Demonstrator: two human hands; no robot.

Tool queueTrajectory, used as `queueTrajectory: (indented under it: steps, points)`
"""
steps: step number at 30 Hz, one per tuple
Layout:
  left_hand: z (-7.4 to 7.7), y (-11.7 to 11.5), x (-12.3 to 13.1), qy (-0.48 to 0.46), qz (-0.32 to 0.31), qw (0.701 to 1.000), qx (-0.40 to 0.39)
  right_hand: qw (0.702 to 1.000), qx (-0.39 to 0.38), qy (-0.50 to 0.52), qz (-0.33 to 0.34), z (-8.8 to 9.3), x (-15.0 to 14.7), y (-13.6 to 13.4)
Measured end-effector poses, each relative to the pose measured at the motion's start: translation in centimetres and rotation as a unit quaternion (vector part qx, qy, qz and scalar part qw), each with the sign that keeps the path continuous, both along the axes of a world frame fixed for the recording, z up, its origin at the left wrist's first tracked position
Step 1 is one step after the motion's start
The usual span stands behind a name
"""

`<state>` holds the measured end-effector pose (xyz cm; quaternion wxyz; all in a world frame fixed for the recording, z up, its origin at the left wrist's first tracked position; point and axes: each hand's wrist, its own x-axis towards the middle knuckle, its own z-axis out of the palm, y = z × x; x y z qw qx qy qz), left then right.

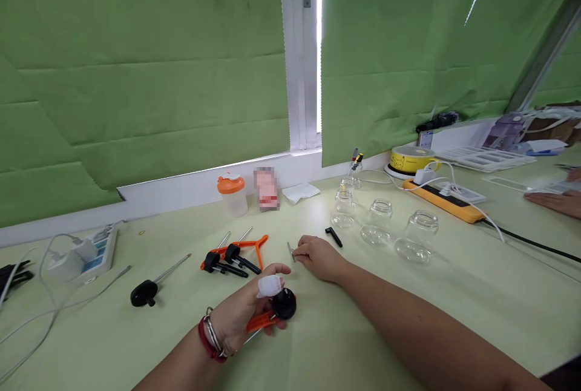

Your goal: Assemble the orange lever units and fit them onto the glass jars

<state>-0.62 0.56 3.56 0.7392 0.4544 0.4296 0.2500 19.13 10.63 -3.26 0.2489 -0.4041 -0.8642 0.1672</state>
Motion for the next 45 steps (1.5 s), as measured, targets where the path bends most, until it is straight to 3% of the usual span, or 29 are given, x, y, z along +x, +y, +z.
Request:
queueTrajectory:
  steps: [8, 27, 33, 36, 39, 42, 45]
  points:
    - [-0.1, 0.5, -0.1, -0.013, -0.002, 1.0, -0.023, 0.997, -0.051, 0.02, -0.046, 0.1, 0.2, 0.1]
    - [-0.3, 0.3, -0.1, 0.005, -0.034, 0.999, 0.012, 0.996, -0.056, -0.034, -0.055, 0.5, 0.0, -0.4]
    - [-0.5, 0.3, -0.3, 0.022, -0.034, 0.999, 0.014, 0.992, -0.067, 0.056, -0.088, 1.1, -0.2, -0.9]
    - [-0.4, 0.4, -0.2, 0.024, -0.036, 0.999, 0.015, 0.971, -0.134, 0.187, -0.068, 1.3, -0.5, -1.3]
    - [-0.3, 0.4, -0.2, 0.025, -0.04, 0.999, 0.014, 0.915, -0.268, 0.3, -0.011, 1.9, -0.8, -2.1]
    - [-0.3, 0.4, -0.1, 0.024, -0.044, 0.998, 0.024, 0.862, -0.364, 0.347, 0.059, 3.0, -0.9, -3.2]
    - [-0.4, 0.4, -0.2, 0.022, -0.044, 0.998, 0.026, 0.841, -0.401, 0.343, 0.121, 4.1, -0.8, -4.2]
